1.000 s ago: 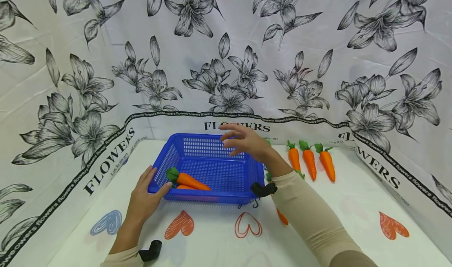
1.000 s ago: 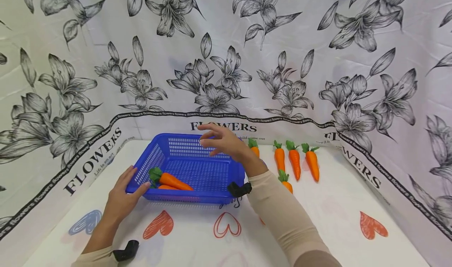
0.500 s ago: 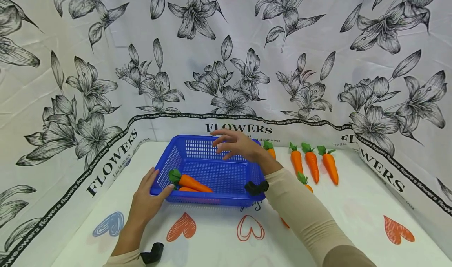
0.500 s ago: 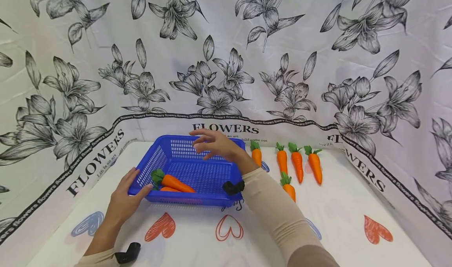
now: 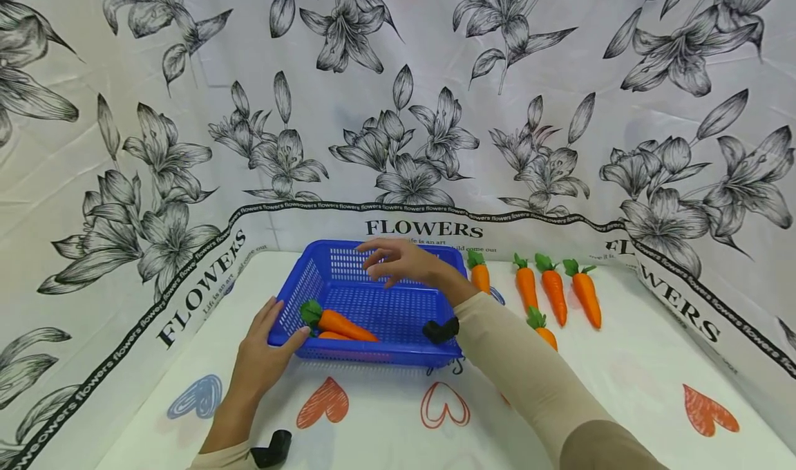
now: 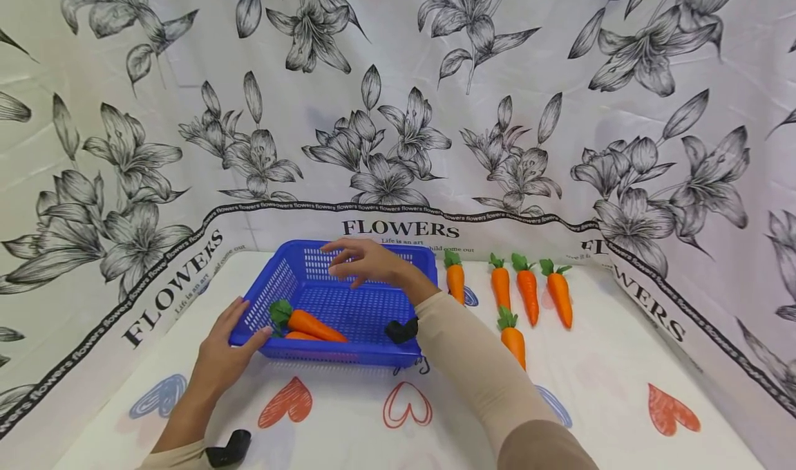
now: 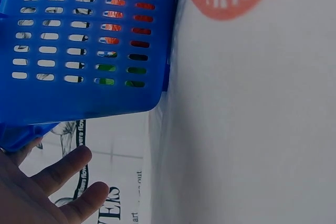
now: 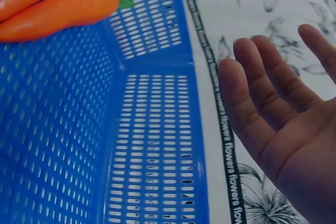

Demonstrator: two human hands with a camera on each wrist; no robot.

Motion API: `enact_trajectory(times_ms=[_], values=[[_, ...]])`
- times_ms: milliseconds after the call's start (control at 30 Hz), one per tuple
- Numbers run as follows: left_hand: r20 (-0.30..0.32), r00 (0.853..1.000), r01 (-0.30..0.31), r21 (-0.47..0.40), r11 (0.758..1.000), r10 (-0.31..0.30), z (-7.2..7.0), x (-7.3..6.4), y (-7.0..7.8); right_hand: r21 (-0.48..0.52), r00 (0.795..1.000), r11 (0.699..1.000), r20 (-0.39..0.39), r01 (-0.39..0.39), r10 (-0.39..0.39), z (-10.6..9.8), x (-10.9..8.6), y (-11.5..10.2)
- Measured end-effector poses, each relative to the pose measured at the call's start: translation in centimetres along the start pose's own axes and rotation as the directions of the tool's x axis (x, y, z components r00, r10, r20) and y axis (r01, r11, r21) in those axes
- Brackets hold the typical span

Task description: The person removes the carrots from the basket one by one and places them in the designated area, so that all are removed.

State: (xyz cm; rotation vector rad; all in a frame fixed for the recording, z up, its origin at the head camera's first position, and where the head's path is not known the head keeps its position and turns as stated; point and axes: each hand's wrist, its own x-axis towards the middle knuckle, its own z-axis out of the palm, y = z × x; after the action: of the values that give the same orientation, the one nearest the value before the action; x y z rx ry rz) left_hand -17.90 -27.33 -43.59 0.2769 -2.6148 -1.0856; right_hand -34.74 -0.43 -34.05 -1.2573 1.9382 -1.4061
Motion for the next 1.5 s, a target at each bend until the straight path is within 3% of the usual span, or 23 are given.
enact_trajectory(times_ms=[433,767,1000,1200,1500], values=[[-0.009,1.000,-0.021,0.012,1.000,0.021,-0.1,0.4,0.0,-0.117,0.986,0.983,0.079,-0.138,0.148,1.6,2.6,1.4],[-0.027,0.999,-0.026,0.022,0.999,0.027,0.0,0.5,-0.2,-0.234,0.956,0.956,0.190,-0.178,0.224,3.7,4.6,2.0],[-0.016,1.000,-0.011,0.019,1.000,0.011,0.0,0.2,-0.4,-0.248,0.920,0.930,0.219,-0.270,0.325,4.6,4.8,2.3],[-0.004,1.000,-0.004,0.011,1.000,0.004,0.0,0.0,-0.3,-0.228,0.910,0.923,0.211,-0.311,0.358,4.9,4.6,2.8],[-0.025,0.999,-0.024,0.003,1.000,0.024,0.2,-0.2,0.0,-0.168,0.837,0.896,0.320,-0.412,0.444,4.9,4.4,3.7]])
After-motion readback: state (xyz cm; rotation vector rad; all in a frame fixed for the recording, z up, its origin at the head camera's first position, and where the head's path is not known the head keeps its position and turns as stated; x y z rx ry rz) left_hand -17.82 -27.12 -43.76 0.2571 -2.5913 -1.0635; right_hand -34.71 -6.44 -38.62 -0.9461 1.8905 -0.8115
